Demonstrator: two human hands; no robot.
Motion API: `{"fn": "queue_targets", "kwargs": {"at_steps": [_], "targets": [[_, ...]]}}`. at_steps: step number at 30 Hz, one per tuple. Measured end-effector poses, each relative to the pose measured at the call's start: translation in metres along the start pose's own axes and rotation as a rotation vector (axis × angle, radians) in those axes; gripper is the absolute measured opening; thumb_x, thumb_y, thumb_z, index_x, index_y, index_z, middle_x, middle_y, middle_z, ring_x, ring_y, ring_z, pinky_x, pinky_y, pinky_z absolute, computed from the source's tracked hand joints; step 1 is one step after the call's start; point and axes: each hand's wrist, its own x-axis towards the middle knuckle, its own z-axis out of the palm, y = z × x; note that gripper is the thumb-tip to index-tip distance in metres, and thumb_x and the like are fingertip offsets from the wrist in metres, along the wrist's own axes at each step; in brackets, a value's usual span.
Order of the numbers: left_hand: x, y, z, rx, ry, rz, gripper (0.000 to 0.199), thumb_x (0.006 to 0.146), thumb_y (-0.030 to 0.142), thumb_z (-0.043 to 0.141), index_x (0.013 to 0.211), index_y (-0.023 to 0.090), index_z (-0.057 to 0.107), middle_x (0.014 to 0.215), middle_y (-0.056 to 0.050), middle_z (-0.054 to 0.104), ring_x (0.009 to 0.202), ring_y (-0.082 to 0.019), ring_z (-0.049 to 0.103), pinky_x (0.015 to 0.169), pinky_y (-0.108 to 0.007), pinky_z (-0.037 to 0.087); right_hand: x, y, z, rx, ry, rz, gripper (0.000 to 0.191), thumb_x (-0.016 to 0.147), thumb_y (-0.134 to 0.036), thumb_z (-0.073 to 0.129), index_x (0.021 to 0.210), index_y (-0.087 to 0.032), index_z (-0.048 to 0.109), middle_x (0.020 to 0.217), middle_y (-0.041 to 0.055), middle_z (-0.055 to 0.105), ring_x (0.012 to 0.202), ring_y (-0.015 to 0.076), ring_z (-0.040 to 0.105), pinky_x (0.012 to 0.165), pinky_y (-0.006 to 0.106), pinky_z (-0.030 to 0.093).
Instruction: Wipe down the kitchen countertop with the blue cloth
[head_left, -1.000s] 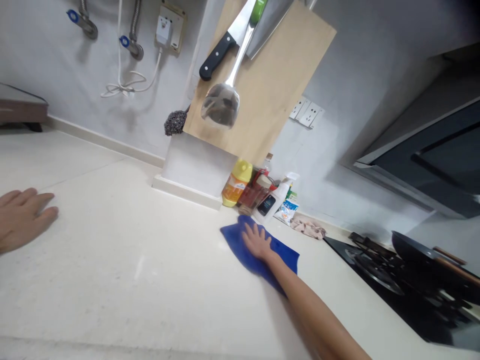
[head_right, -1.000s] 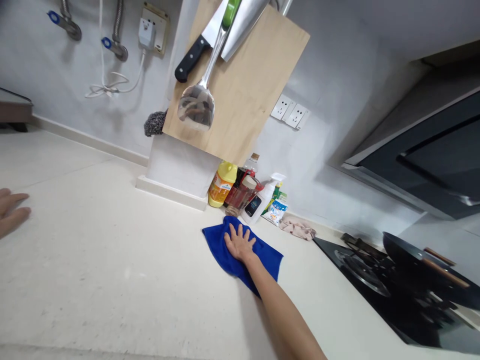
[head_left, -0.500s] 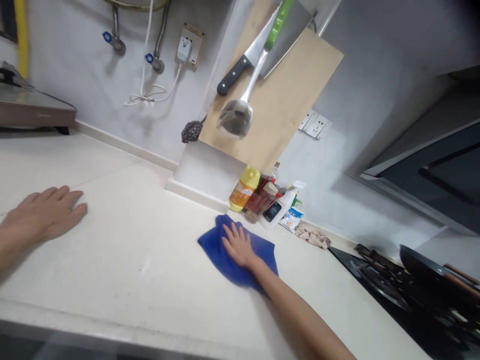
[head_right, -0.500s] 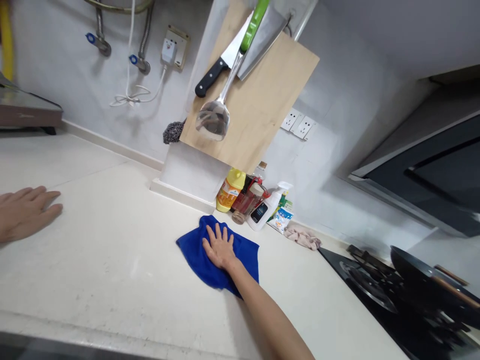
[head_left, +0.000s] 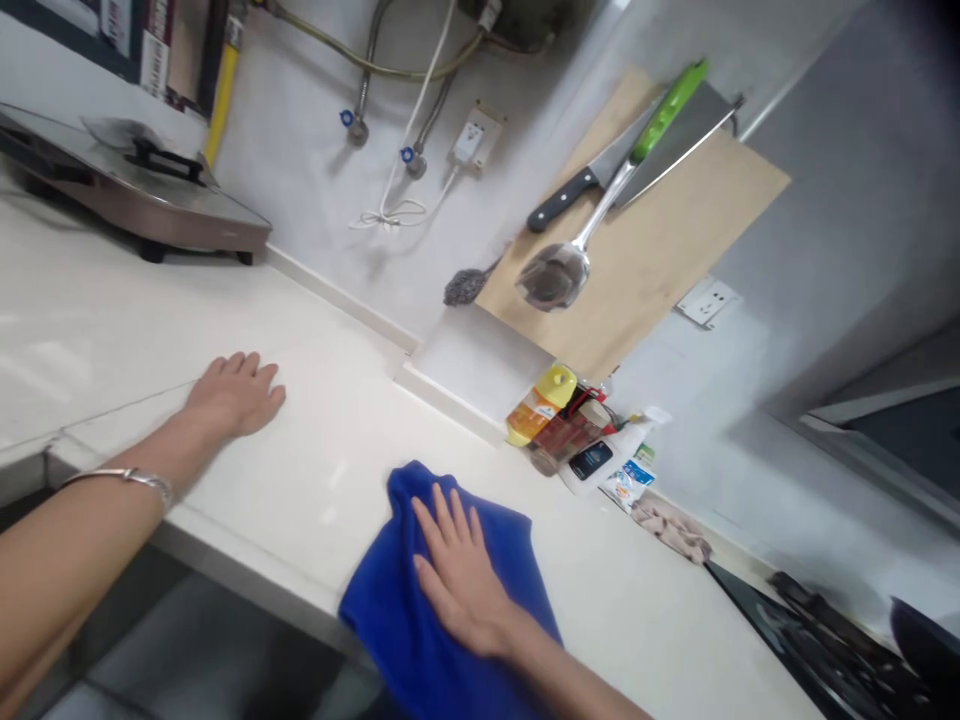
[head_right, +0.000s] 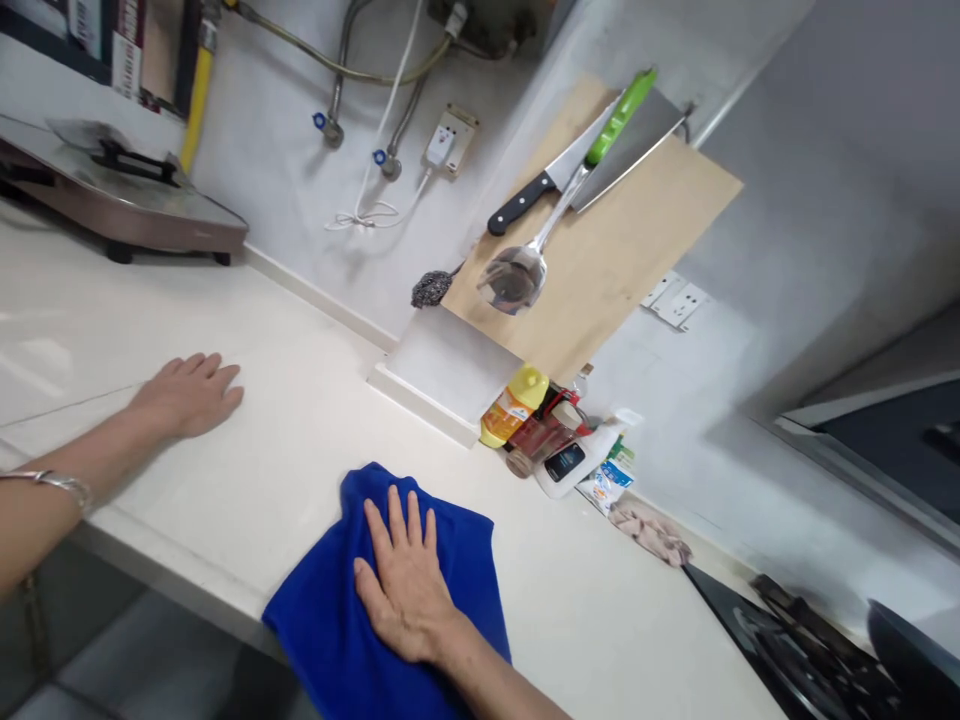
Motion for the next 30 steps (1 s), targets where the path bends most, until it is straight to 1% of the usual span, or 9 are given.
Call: {"fn": "queue_targets", "kwargs": {"at_steps": [3, 6, 10, 12, 15, 19, 23, 27, 30], "targets": [[-0.001, -0.001, 0.001, -0.02, -0.003, 0.004, 0.059, 0.095, 0.039, 0.024, 0.142, 0.008, 0.042, 0.155, -0.021, 0.032, 0.144, -0.033, 0.027, 0.117, -0.049, 0.021, 0.007, -0.028, -0.005, 0.009, -0.037, -0.086, 0.067, 0.1, -0.049, 0.031, 0.157, -0.025, 0.005, 0.163, 0.0084, -0.012, 0.147, 0.0344, -0.016, 0.119, 0.065, 0.001], [-0.002, 0.001, 0.001, -0.032, -0.007, -0.006, 0.059, 0.095, 0.038, 0.024, 0.143, 0.007, 0.041, 0.156, -0.022, 0.03, 0.145, -0.033, 0.025, 0.118, -0.049, 0.019, 0.027, -0.05, -0.01, 0.02, -0.052, -0.184, 0.069, 0.099, -0.05, 0.035, 0.157, -0.027, 0.005, 0.163, 0.0084, -0.013, 0.147, 0.0356, -0.017, 0.118, 0.067, -0.001], [-0.003, 0.004, 0.002, -0.041, -0.017, -0.022, 0.06, 0.096, 0.038, 0.024, 0.145, 0.007, 0.038, 0.157, -0.021, 0.027, 0.147, -0.033, 0.022, 0.119, -0.049, 0.017, 0.068, -0.072, -0.013, 0.032, -0.038, -0.274, 0.069, 0.098, -0.053, 0.036, 0.156, -0.031, 0.007, 0.164, 0.0072, -0.011, 0.147, 0.0368, -0.016, 0.117, 0.068, 0.0], [-0.003, 0.005, 0.002, -0.04, -0.027, -0.027, 0.063, 0.096, 0.042, 0.023, 0.147, 0.007, 0.036, 0.158, -0.021, 0.025, 0.147, -0.034, 0.02, 0.12, -0.049, 0.015, 0.093, -0.08, -0.014, 0.044, -0.01, -0.288, 0.067, 0.099, -0.056, 0.033, 0.156, -0.033, 0.008, 0.165, 0.006, -0.009, 0.148, 0.0366, -0.015, 0.117, 0.068, 0.0], [0.0, 0.003, 0.001, -0.04, -0.049, -0.038, 0.067, 0.097, 0.048, 0.015, 0.148, 0.01, 0.035, 0.16, -0.019, 0.022, 0.148, -0.034, 0.017, 0.12, -0.048, 0.016, 0.133, -0.088, -0.016, 0.073, 0.03, -0.271, 0.066, 0.098, -0.061, 0.028, 0.156, -0.034, 0.012, 0.166, 0.0056, -0.004, 0.149, 0.0365, -0.011, 0.117, 0.067, 0.0], [0.005, 0.0, -0.002, -0.121, -0.087, -0.075, 0.07, 0.097, 0.048, 0.003, 0.148, 0.017, 0.038, 0.16, -0.014, 0.024, 0.149, -0.03, 0.017, 0.121, -0.047, 0.015, 0.183, -0.087, -0.019, 0.089, 0.064, -0.194, 0.066, 0.097, -0.064, 0.026, 0.155, -0.036, 0.014, 0.166, 0.006, 0.0, 0.15, 0.0371, -0.006, 0.118, 0.066, 0.0], [0.004, 0.0, -0.005, -0.153, -0.092, -0.084, 0.072, 0.096, 0.052, 0.002, 0.148, 0.018, 0.039, 0.161, -0.012, 0.025, 0.15, -0.029, 0.017, 0.122, -0.046, 0.014, 0.221, -0.074, -0.021, 0.093, 0.082, -0.077, 0.065, 0.096, -0.067, 0.022, 0.154, -0.039, 0.014, 0.166, 0.0041, 0.0, 0.15, 0.0365, -0.005, 0.118, 0.065, 0.001], [0.001, 0.0, -0.005, -0.143, -0.079, -0.057, 0.072, 0.096, 0.05, 0.003, 0.147, 0.016, 0.041, 0.159, -0.014, 0.028, 0.149, -0.029, 0.018, 0.121, -0.047, 0.016, 0.244, -0.055, -0.023, 0.085, 0.079, 0.009, 0.064, 0.096, -0.069, 0.019, 0.154, -0.042, 0.013, 0.166, 0.0012, -0.001, 0.15, 0.0348, -0.005, 0.118, 0.065, 0.003], [-0.001, -0.002, -0.004, -0.163, -0.071, -0.058, 0.071, 0.096, 0.049, 0.004, 0.146, 0.017, 0.042, 0.16, -0.012, 0.027, 0.149, -0.028, 0.018, 0.122, -0.047, 0.016, 0.251, -0.036, -0.023, 0.088, 0.083, 0.101, 0.064, 0.096, -0.068, 0.019, 0.154, -0.042, 0.013, 0.166, 0.0003, 0.0, 0.151, 0.0345, -0.003, 0.118, 0.064, 0.004]]}}
